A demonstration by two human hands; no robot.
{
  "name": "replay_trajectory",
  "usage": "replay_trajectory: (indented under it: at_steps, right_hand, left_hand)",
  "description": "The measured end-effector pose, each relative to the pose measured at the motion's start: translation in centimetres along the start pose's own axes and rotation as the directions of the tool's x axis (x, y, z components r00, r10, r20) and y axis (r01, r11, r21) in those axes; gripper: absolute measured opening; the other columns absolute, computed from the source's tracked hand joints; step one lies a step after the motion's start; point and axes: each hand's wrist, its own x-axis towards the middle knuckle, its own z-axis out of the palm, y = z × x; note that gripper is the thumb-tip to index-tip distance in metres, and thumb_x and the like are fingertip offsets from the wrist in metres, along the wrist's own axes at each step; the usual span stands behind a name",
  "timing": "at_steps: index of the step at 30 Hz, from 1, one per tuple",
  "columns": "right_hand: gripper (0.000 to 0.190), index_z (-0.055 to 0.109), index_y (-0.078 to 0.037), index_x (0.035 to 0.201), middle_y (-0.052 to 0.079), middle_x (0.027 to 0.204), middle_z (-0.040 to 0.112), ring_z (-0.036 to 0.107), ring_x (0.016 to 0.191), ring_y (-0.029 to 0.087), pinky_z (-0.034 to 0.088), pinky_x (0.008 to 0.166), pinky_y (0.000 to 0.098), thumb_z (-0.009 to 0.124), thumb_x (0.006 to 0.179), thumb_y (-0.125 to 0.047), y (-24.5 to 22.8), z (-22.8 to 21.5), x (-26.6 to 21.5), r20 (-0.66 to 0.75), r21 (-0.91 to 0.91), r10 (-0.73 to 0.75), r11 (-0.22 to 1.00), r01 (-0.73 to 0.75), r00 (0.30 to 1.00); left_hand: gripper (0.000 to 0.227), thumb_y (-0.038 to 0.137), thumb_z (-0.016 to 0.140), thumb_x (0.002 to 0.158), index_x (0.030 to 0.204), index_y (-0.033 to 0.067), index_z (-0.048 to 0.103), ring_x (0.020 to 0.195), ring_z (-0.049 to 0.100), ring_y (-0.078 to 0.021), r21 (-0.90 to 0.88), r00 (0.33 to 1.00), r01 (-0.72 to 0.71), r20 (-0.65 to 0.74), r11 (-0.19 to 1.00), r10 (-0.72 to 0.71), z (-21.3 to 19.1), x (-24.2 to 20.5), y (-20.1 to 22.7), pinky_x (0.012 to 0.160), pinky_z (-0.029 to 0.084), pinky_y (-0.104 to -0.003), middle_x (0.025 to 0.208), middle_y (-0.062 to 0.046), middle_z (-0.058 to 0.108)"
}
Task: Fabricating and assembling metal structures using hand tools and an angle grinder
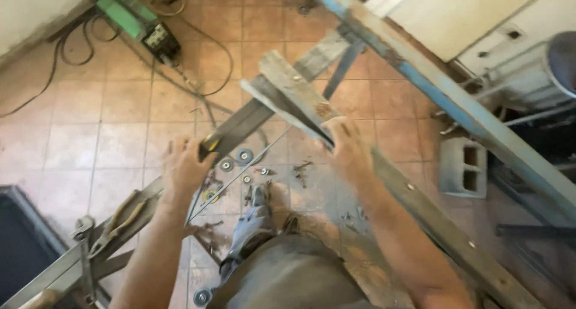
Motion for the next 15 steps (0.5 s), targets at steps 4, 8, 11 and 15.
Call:
replay_trajectory:
  at_steps: [4,8,11,15]
  right_hand:
    - [0.037,0.066,-0.014,0.098,0.004,0.094,0.058,0.065,0.094,0.023,0.052,0.09,0.0354,0.075,0.088,-0.048,0.5,2.9,4.3,0.001,-0.095,-0.149,0.984,0.149,0.989]
    - [0.057,0.059,-0.013,0.102,0.011,0.103,0.061,0.063,0.102,0.033,0.049,0.089,0.0483,0.071,0.084,-0.066,-2.5,3.7,10.9,0.262,-0.34,0.11,0.94,-0.015,0.959]
    - [0.065,0.062,-0.009,0.109,0.019,0.108,0.069,0.067,0.108,0.039,0.046,0.097,0.055,0.072,0.082,-0.068,-3.8,5.4,13.5,0.485,-0.476,0.29,0.879,-0.029,0.825]
    - [0.045,0.07,-0.013,0.091,0.011,0.074,0.071,0.073,0.071,0.034,0.049,0.066,0.0484,0.065,0.087,-0.057,1.4,11.1,12.2,0.36,-0.553,0.034,0.813,0.184,0.932]
  left_hand:
    - [0.055,0.049,0.082,0.073,0.12,0.0235,0.07,0.12,0.057,-0.0292,-0.069,0.996,0.015,0.088,0.997,-0.009,-2.3,0.1,0.4,0.098,0.048,-0.045,0.125,-0.003,0.06]
    - [0.057,0.05,0.082,0.073,0.122,0.0226,0.068,0.123,0.058,-0.0332,-0.217,0.993,-0.108,0.016,0.97,0.114,-3.9,4.4,3.0,0.101,0.046,-0.05,0.128,-0.005,0.059]
    - [0.048,0.049,0.08,0.078,0.117,0.0244,0.068,0.122,0.061,-0.0254,-0.326,0.963,-0.268,-0.074,0.907,0.258,-2.6,8.0,6.5,0.102,0.045,-0.043,0.125,0.0,0.062]
    - [0.05,0.045,0.081,0.075,0.118,0.0205,0.071,0.123,0.062,-0.0252,-0.26,0.86,-0.51,-0.179,0.82,0.479,0.7,13.9,11.5,0.103,0.046,-0.043,0.125,-0.005,0.065]
